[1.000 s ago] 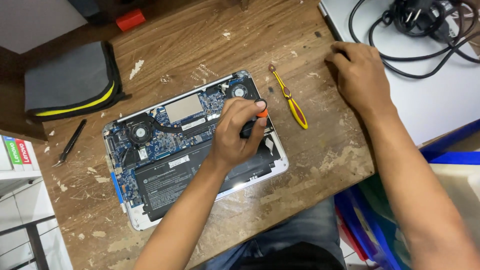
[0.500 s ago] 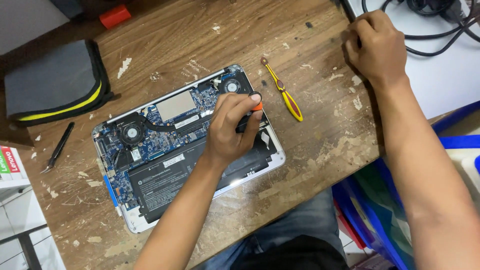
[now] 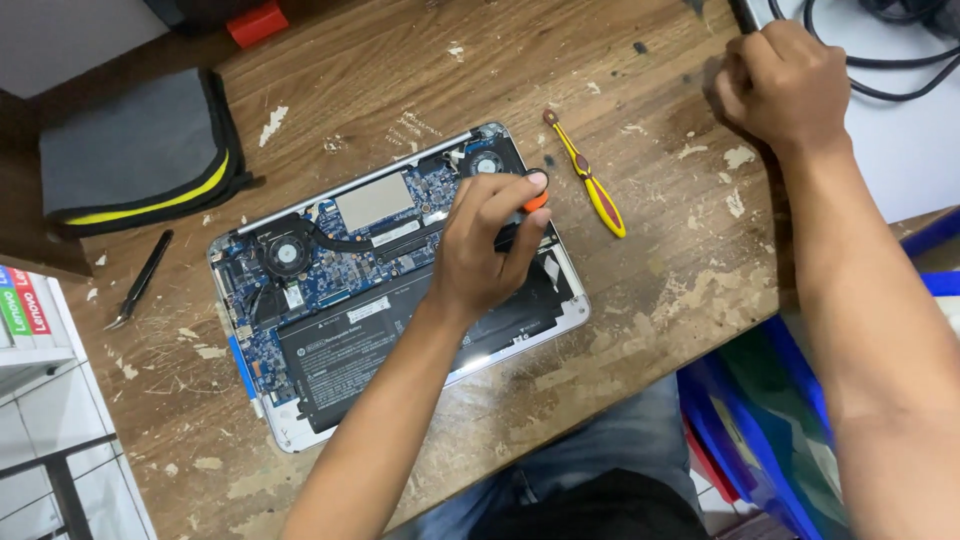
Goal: Disassembling a laptop by unscrewing internal components and disconnecting cables on a repair bench.
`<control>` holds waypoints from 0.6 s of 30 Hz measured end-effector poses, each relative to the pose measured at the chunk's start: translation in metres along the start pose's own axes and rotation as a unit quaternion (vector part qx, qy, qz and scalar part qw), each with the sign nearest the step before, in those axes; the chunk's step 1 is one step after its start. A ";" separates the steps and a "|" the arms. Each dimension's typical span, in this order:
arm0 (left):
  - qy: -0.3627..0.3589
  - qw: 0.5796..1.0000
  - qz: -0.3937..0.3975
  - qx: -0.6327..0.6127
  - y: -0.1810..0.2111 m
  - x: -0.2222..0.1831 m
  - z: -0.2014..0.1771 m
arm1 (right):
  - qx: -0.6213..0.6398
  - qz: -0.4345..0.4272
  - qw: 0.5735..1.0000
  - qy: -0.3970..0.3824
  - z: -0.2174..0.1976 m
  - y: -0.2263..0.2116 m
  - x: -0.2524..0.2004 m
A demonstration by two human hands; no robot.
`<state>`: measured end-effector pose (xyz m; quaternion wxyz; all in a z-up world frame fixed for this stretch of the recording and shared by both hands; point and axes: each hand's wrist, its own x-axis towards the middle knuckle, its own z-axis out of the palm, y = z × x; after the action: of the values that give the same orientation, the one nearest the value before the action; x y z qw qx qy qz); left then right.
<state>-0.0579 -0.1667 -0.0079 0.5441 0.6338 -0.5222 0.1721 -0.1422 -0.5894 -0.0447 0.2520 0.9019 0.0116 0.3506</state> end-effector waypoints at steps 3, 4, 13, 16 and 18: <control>-0.010 1.000 0.000 -0.013 0.002 0.002 -0.002 | 0.069 0.010 0.997 0.034 0.003 0.005 0.003; -0.007 1.000 -0.001 -0.011 0.007 0.003 -0.005 | 0.069 0.007 0.997 0.035 -0.007 -0.004 0.009; -0.001 1.000 0.008 -0.011 0.004 0.013 0.004 | 0.670 0.076 0.653 -0.346 -0.114 -0.102 0.127; 0.121 0.992 0.028 0.006 -0.006 0.010 0.017 | 0.777 -0.002 0.499 -0.384 -0.121 -0.133 0.148; 0.133 0.991 0.021 0.018 -0.008 0.008 0.018 | 0.850 -0.002 0.392 -0.352 -0.113 -0.149 0.152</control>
<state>-0.0539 -0.1875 -0.0119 0.5933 0.6039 -0.4550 0.2761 -0.0764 -0.3791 0.0522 -0.6630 0.6911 0.2155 -0.1905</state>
